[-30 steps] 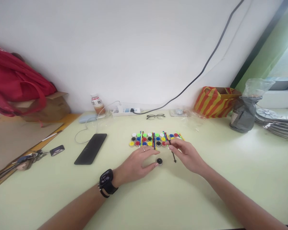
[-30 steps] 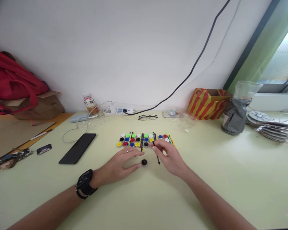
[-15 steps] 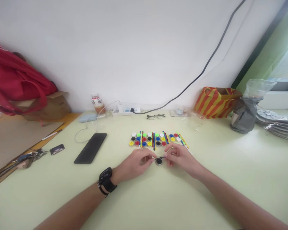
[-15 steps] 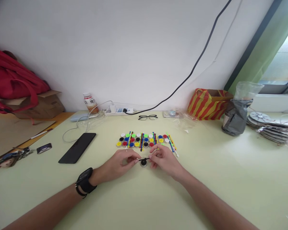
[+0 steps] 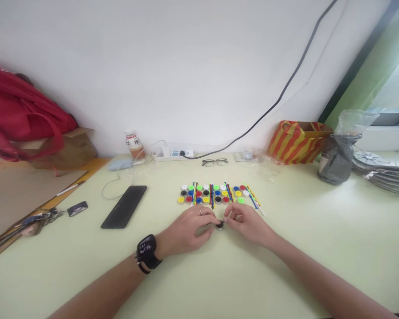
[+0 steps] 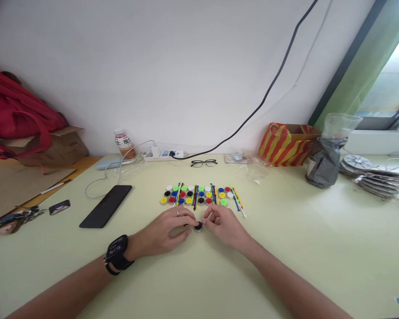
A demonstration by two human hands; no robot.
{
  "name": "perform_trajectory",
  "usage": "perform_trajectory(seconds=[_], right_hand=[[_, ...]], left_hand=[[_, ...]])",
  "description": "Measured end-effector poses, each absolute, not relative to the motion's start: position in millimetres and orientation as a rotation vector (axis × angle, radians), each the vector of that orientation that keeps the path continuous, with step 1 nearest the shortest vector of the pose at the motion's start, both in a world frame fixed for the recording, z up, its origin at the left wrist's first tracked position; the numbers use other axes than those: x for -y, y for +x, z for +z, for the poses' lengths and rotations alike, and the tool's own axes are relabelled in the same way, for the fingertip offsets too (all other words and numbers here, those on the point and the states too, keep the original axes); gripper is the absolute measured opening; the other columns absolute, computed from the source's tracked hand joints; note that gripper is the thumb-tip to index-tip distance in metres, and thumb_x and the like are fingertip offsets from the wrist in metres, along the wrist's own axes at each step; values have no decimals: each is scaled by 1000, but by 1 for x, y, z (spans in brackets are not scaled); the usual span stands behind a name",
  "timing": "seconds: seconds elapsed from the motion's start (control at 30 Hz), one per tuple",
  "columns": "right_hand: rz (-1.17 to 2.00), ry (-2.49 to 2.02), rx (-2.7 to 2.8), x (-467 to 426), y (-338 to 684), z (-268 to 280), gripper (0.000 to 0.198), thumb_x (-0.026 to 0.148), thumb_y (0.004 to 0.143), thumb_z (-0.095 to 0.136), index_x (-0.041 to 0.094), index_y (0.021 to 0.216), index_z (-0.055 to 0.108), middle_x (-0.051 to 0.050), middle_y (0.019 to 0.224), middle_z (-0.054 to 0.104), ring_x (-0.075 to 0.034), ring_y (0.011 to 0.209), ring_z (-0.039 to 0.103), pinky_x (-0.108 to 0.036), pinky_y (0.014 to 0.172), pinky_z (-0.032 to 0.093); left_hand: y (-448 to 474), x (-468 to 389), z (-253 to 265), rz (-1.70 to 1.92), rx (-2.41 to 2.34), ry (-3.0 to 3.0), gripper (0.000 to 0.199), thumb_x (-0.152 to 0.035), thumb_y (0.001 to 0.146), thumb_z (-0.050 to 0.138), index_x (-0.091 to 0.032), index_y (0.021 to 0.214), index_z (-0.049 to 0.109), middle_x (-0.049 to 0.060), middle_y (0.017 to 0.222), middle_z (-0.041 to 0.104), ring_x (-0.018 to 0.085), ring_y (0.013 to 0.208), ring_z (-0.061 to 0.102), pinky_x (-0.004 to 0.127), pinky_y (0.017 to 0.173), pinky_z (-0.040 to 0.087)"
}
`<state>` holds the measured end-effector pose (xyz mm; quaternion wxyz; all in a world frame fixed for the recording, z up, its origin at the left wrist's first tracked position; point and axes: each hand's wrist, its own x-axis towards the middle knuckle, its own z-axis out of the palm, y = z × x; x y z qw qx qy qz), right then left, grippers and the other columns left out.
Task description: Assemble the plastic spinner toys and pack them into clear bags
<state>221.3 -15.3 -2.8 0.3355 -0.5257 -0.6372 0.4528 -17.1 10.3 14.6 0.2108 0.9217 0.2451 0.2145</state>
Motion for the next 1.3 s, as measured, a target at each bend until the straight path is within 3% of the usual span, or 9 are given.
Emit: perform_trajectory(seconds=[0.33, 0.63, 0.7, 0.77, 0.83, 1.0, 1.07, 1.13, 1.3], right_hand=[[1062, -1390, 1840, 20, 225, -6, 13, 30, 94, 58, 20, 86, 61, 1, 74, 59, -13, 61, 48, -27, 56, 35], [995, -1356, 1644, 28, 230, -16, 33, 49, 96, 60, 23, 116, 65, -6, 113, 57, -9, 58, 44, -29, 55, 41], [987, -1331, 1656, 27, 232, -14, 34, 52, 98, 58, 20, 91, 68, -7, 111, 54, -11, 66, 49, -29, 61, 44], [990, -1295, 1650, 25, 235, -10, 55, 54, 101, 51, 17, 61, 52, -6, 98, 53, -14, 73, 51, -30, 66, 44], [975, -1259, 1643, 23, 237, -7, 63, 54, 104, 45, 17, 53, 36, -5, 85, 48, -14, 71, 48, -30, 66, 42], [801, -1205, 1798, 25, 238, -7, 36, 46, 101, 55, 20, 75, 55, -4, 90, 53, -17, 76, 51, -32, 65, 44], [692, -1175, 1927, 29, 235, -9, 18, 40, 99, 61, 23, 100, 65, -7, 105, 58, -21, 92, 57, -35, 78, 49], [599, -1127, 2063, 32, 232, -9, 23, 35, 98, 63, 26, 119, 66, -10, 123, 58, -25, 115, 55, -41, 97, 47], [557, -1066, 2206, 34, 229, -8, 19, 27, 101, 59, 27, 116, 69, -8, 124, 62, -24, 120, 54, -41, 105, 44]], left_hand=[[-6, -4, 9, 573, -747, 2583, 20, -18, 83, 67, -24, 101, 61, 5, 115, 67, 27, 111, 59, 43, 102, 45], [-13, -5, 14, 743, -853, 2323, 31, -33, 98, 63, -30, 128, 61, 5, 130, 65, 25, 123, 58, 42, 109, 46], [-13, -6, 13, 765, -871, 2300, 28, -33, 100, 60, -30, 128, 62, 4, 130, 66, 25, 123, 58, 42, 109, 46], [-13, -6, 12, 809, -899, 2294, 26, -33, 102, 58, -30, 127, 63, 4, 130, 66, 25, 126, 57, 43, 113, 43], [-12, -7, 12, 871, -934, 2295, 24, -32, 104, 55, -30, 126, 63, 4, 129, 66, 24, 129, 55, 44, 117, 39], [-12, -10, 10, 946, -942, 2283, 23, -31, 106, 52, -29, 126, 64, 3, 127, 67, 23, 127, 55, 44, 117, 38], [-12, -11, 8, 930, -938, 2271, 23, -31, 106, 51, -29, 125, 64, 3, 126, 67, 23, 126, 55, 43, 116, 38], [-12, -11, 7, 912, -938, 2261, 23, -31, 106, 51, -29, 125, 64, 3, 126, 67, 23, 126, 55, 43, 115, 39], [-11, -11, 6, 889, -942, 2261, 24, -33, 106, 50, -29, 126, 63, 3, 127, 67, 23, 125, 55, 43, 113, 40]])
